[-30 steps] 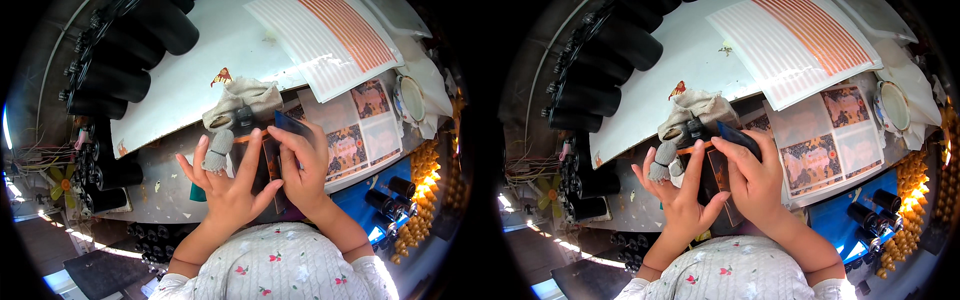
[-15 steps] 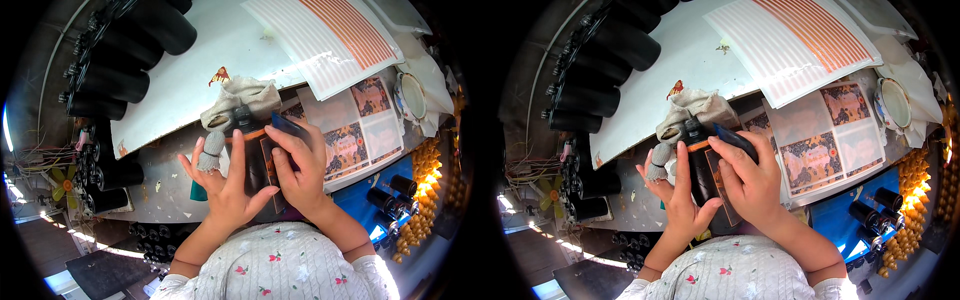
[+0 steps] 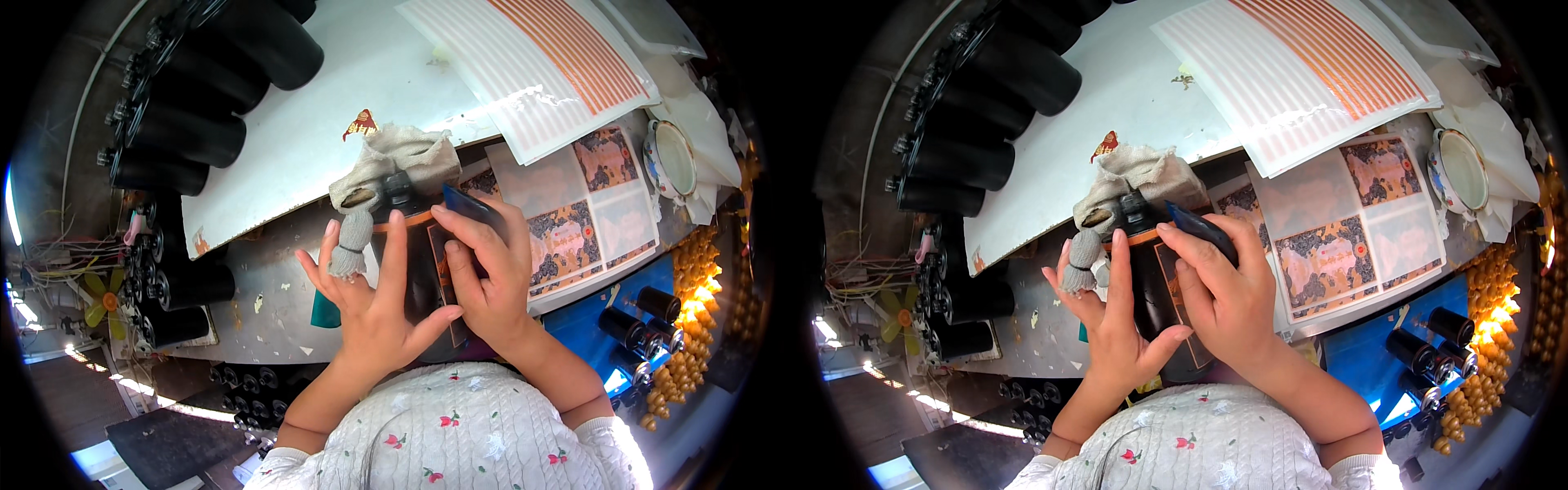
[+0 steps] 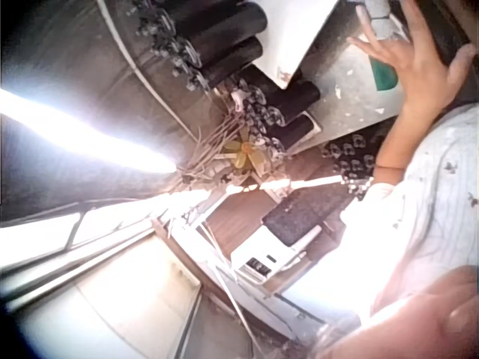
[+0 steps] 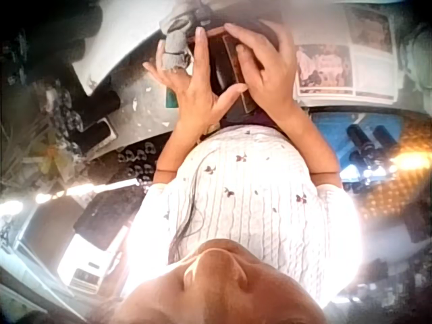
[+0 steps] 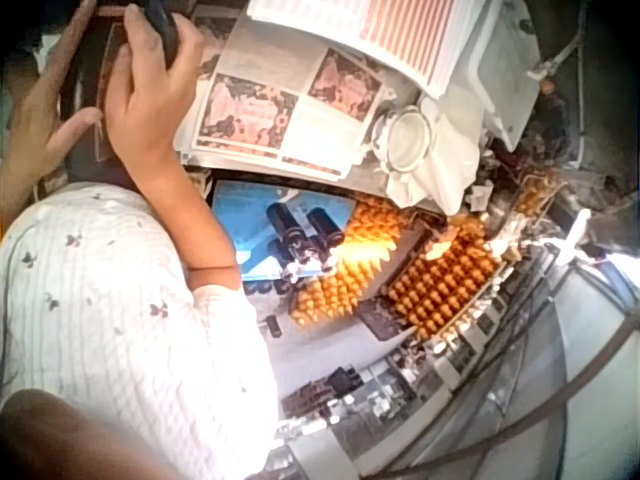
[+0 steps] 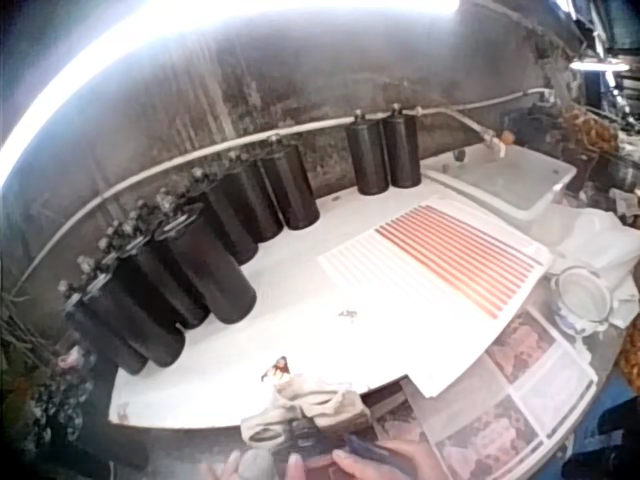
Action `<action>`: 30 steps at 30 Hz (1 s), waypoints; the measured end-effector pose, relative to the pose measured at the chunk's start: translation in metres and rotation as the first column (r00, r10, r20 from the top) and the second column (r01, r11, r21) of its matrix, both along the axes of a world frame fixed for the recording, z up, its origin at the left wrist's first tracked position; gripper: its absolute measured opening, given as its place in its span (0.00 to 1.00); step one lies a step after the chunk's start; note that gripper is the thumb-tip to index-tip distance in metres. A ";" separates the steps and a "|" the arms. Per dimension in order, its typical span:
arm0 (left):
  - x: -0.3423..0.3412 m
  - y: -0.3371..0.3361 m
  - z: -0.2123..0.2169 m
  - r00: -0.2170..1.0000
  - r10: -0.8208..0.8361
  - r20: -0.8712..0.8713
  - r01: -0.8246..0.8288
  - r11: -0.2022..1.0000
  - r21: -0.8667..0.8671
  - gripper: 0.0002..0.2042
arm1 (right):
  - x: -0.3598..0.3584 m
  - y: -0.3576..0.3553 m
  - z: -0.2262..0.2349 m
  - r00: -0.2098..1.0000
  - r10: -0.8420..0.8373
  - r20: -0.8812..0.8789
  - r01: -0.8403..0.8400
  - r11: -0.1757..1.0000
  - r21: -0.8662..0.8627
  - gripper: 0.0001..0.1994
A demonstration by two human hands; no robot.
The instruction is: The person wraps a thin orange band around the top and bottom edges of a black cylindrical container. They rotate the container to align the band, press it into place, and repeat the process on the opposite edge. The container is handled one at a time and placed back on the work surface after each wrap.
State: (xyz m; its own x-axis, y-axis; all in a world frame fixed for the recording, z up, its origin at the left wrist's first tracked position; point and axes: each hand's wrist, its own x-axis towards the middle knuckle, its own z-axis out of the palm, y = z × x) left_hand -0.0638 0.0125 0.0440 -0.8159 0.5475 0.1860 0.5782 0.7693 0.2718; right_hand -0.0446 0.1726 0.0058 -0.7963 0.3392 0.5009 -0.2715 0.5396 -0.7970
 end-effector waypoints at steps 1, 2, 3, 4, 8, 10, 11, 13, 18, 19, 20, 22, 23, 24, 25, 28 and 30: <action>0.001 0.000 0.000 1.000 -0.001 0.003 0.001 1.000 0.006 0.40 | 0.000 0.001 0.000 1.000 0.012 0.013 -0.012 1.000 0.005 0.21; 0.002 -0.001 -0.002 0.999 -0.030 -0.019 0.029 0.999 -0.024 0.39 | 0.000 0.004 0.000 0.999 0.023 0.027 -0.023 1.000 0.010 0.22; 0.004 -0.002 -0.003 0.997 -0.059 -0.039 0.057 0.997 -0.054 0.39 | -0.001 0.006 0.000 0.999 0.034 0.040 -0.035 0.999 0.015 0.22; 0.008 -0.007 -0.008 0.988 -0.144 -0.064 0.143 0.990 -0.014 0.36 | -0.004 0.011 -0.001 0.999 0.015 0.031 -0.012 0.996 -0.088 0.23; 0.030 -0.017 -0.029 0.876 -0.436 -0.205 0.433 0.899 -0.059 0.27 | -0.017 0.011 0.014 0.995 0.098 -0.002 -0.092 0.924 -0.371 0.23; 0.037 -0.018 -0.046 0.877 -0.414 -0.244 0.428 0.904 0.002 0.19 | -0.020 0.006 0.032 0.963 0.260 0.074 -0.231 0.933 -0.275 0.20; 0.038 -0.021 -0.051 0.876 -0.396 -0.275 0.411 0.911 -0.002 0.17 | -0.025 0.000 0.032 0.984 0.179 -0.005 -0.179 0.983 -0.049 0.18; 0.039 -0.025 -0.059 0.869 -0.359 -0.341 0.380 0.925 -0.005 0.15 | -0.026 -0.002 0.029 0.987 0.157 -0.031 -0.158 0.987 -0.026 0.19; 0.043 -0.038 -0.070 0.923 -0.272 -0.273 0.315 0.940 0.129 0.16 | -0.023 0.004 0.018 0.995 0.089 0.042 -0.076 0.967 -0.242 0.18; 0.044 -0.042 -0.079 0.950 -0.269 -0.162 0.302 0.923 0.240 0.19 | -0.022 0.005 0.015 0.996 0.084 0.043 -0.068 0.955 -0.290 0.18; 0.044 -0.048 -0.087 0.960 -0.276 -0.049 0.276 0.897 0.346 0.22 | -0.021 0.005 0.013 0.992 0.096 0.079 -0.063 0.936 -0.346 0.18; 0.045 -0.052 -0.092 0.961 -0.272 0.045 0.223 0.864 0.452 0.28 | -0.020 0.004 0.014 0.994 0.094 0.061 -0.069 0.946 -0.318 0.18; 0.045 -0.051 -0.090 0.968 -0.250 0.027 0.210 0.863 0.459 0.31 | -0.020 0.004 0.015 0.994 0.093 0.053 -0.072 0.950 -0.304 0.18; 0.051 -0.045 -0.085 0.974 -0.189 -0.125 0.223 0.898 0.379 0.32 | -0.021 0.004 0.015 0.994 0.099 0.040 -0.081 0.945 -0.316 0.18; 0.055 -0.041 -0.078 0.952 -0.137 -0.274 0.220 0.928 0.299 0.34 | -0.021 0.004 0.014 0.994 0.105 0.034 -0.088 0.941 -0.327 0.18; 0.048 -0.046 -0.070 0.941 -0.269 -0.208 0.297 0.947 0.119 0.39 | -0.019 0.004 0.012 0.993 0.102 0.064 -0.071 0.927 -0.369 0.18; 0.047 -0.055 -0.089 0.967 -0.206 -0.151 0.241 0.932 0.272 0.39 | -0.020 0.006 0.009 0.993 0.095 0.067 -0.063 0.926 -0.372 0.18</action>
